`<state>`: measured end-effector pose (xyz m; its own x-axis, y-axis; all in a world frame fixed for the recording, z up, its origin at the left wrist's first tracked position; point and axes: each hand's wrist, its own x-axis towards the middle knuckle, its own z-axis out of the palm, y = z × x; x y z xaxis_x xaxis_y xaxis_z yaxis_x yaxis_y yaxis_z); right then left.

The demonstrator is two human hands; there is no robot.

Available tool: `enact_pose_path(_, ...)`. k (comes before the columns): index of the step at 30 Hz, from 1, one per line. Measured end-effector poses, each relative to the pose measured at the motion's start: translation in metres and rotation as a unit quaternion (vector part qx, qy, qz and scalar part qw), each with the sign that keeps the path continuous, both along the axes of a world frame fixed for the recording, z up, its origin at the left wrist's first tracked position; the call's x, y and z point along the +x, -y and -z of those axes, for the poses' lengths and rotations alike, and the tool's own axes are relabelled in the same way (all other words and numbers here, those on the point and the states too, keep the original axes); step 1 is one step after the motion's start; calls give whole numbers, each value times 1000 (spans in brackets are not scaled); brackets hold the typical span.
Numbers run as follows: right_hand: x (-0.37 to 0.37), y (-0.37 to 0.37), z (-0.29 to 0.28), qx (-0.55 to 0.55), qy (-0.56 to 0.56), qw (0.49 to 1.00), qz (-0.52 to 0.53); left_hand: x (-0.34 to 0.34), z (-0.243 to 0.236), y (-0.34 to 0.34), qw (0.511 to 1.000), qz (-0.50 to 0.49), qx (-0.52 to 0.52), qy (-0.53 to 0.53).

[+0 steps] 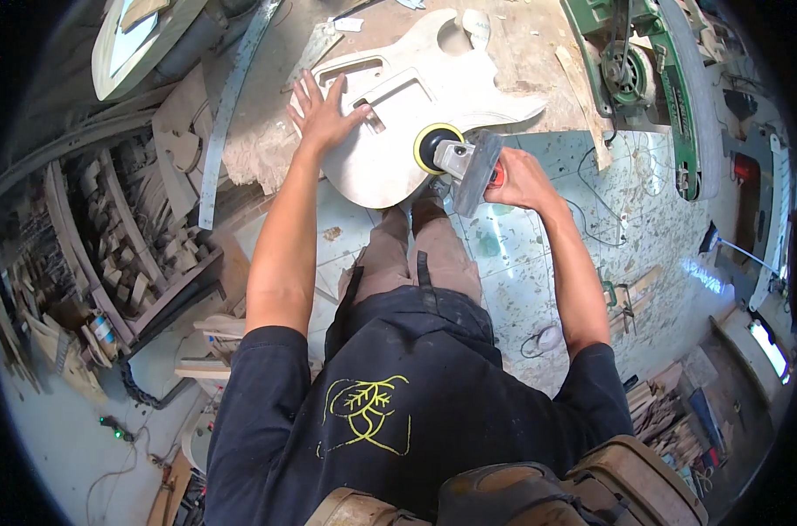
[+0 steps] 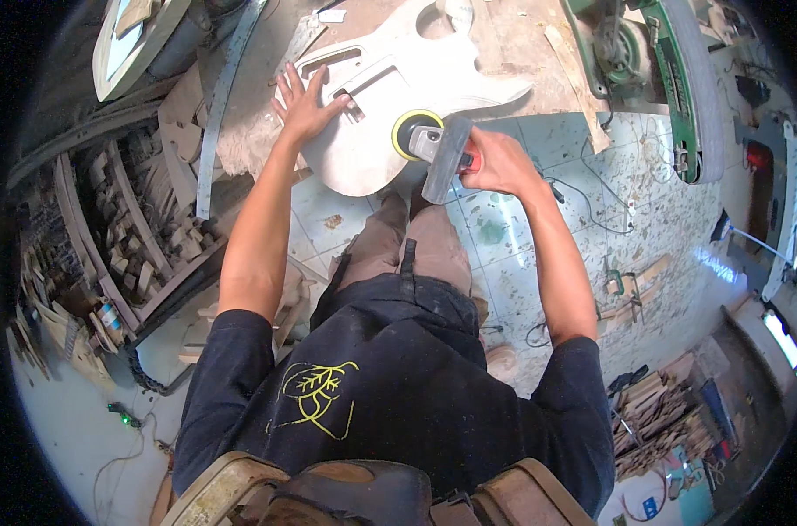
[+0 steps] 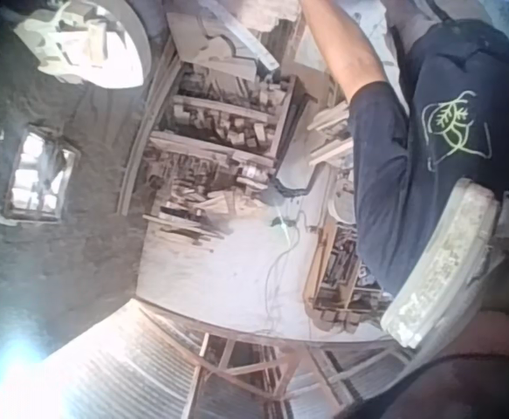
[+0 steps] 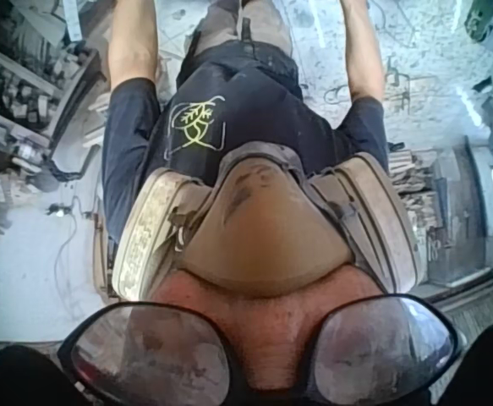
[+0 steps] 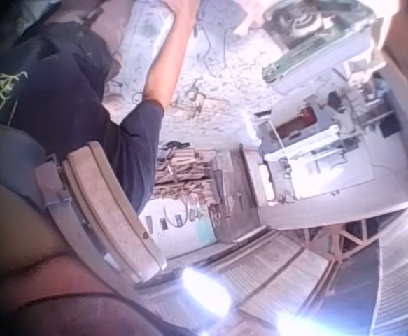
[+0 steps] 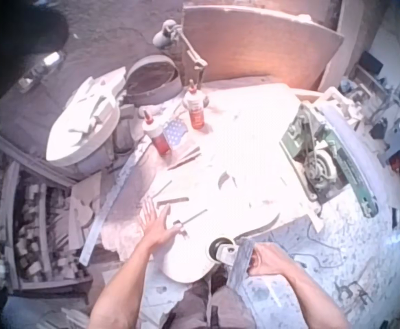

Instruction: The person picks up a power sander from a shelf and uses it to sand the top surface and sides of a wooden electric guitar body on a workbench.

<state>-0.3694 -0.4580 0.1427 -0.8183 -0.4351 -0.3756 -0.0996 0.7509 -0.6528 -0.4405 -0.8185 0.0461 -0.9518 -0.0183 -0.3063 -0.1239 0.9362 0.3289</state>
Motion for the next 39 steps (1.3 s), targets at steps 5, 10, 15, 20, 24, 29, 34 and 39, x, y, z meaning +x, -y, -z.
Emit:
enact_pose_path(5,20,8,5,-15,25,998,-50,-1,0,-1,1000,9,10,1)
enact_pose_path(10,60,18,8,-48,134,989,30,0,-2,2,1000,3,5,15)
enact_pose_path(15,79,24,9,-71,149,983,79,-4,-3,-2,1000,6,2,21)
enact_pose_path(20,75,35,6,-60,138,982,115,-3,-5,1,1000,1,5,25)
enact_pose_path(24,66,38,7,-55,109,972,203,-3,-5,1,1000,9,8,20)
enact_pose_path(29,57,46,13,-55,65,953,290,-3,-4,1,1000,7,9,27)
enact_pose_path(34,61,49,13,-63,61,947,309,-1,-2,6,1000,8,6,29)
enact_pose_path(39,57,45,17,-51,69,915,394,-3,-1,4,999,15,3,32)
